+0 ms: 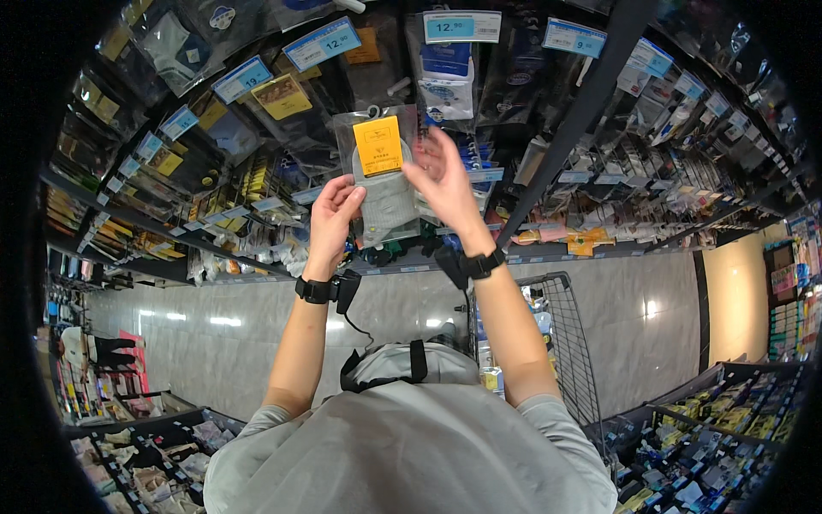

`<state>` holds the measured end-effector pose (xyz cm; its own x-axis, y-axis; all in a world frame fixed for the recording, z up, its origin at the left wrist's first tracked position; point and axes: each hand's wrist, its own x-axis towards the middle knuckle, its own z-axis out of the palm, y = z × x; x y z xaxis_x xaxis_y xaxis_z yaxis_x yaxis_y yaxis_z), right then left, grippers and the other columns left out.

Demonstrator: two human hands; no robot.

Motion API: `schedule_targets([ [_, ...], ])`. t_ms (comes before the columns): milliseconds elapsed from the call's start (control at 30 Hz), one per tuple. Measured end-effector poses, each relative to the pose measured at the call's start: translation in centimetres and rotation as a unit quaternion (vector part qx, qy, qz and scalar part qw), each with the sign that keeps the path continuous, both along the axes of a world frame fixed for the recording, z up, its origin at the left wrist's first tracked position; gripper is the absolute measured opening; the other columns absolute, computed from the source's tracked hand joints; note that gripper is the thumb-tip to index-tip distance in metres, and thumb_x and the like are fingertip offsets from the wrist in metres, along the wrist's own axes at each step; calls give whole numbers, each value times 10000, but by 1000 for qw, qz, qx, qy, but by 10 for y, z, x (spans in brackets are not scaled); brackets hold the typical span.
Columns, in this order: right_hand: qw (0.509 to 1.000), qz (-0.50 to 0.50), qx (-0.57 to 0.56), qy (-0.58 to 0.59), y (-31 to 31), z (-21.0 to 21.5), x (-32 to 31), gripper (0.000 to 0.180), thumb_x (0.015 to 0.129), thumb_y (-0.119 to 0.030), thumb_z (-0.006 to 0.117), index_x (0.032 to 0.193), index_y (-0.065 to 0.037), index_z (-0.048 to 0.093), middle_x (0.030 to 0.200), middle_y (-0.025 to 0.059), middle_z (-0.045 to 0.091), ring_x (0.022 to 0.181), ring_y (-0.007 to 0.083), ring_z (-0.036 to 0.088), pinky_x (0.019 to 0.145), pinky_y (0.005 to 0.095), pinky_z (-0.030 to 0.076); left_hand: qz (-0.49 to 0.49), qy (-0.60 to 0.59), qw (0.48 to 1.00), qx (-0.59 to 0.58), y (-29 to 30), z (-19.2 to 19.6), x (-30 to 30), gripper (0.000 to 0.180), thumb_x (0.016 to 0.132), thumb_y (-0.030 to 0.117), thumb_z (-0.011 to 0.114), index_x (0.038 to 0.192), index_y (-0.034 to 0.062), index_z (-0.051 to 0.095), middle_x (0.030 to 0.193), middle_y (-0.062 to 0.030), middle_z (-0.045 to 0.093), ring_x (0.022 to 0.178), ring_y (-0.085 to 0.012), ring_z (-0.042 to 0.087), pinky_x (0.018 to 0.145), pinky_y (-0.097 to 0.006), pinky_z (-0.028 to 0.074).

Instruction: The person is examining and selecting different pairs of socks from a shelf and placing them in a shopping cart.

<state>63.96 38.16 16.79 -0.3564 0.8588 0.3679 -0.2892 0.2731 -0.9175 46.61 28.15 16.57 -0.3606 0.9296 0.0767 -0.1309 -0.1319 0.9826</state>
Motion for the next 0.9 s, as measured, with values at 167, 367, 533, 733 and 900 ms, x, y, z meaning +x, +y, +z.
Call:
schedule_targets([
  [167, 991, -6, 73, -116, 29, 52, -2, 354, 852, -190, 655, 1142, 5, 595, 966, 119, 661, 858, 140, 631, 717, 269, 512, -16, 44, 999, -3, -5, -13, -1, 312, 871, 72, 641, 1149, -30, 544, 990, -57, 637, 890, -75, 586, 798, -199, 456],
  [367, 987, 68, 12, -143, 41, 61, -9, 203, 896, -168, 594, 983, 13, 625, 731, 8, 601, 518, 48, 488, 447, 197, 381, -29, 59, 998, 16, -7, -16, -1, 309, 884, 74, 623, 1171, -3, 535, 1008, -32, 630, 884, -63, 571, 751, -195, 448],
  [533, 979, -36, 147, -133, 45, 62, -29, 218, 898, -186, 574, 983, 12, 604, 795, 25, 618, 689, 83, 535, 631, 241, 446, -26, 68, 997, -4, -9, -18, -4, 306, 889, 82, 617, 1173, 2, 534, 1008, -30, 624, 888, -62, 570, 747, -198, 452],
  [733, 970, -108, 186, -113, 50, 81, -42, 195, 901, -178, 544, 978, -1, 576, 805, 95, 620, 716, 163, 578, 659, 284, 454, -23, 68, 997, 24, 4, -13, 1, 360, 879, 75, 629, 1193, -32, 488, 1059, -87, 623, 952, -105, 578, 831, -227, 457],
  [900, 969, -91, 206, -102, 61, 94, -43, 230, 880, -183, 568, 1010, 6, 580, 888, 153, 652, 819, 284, 638, 720, 341, 489, -1, 70, 997, 33, 22, -9, -11, 328, 884, 74, 624, 1168, -24, 494, 1051, -81, 618, 937, -97, 572, 818, -216, 451],
])
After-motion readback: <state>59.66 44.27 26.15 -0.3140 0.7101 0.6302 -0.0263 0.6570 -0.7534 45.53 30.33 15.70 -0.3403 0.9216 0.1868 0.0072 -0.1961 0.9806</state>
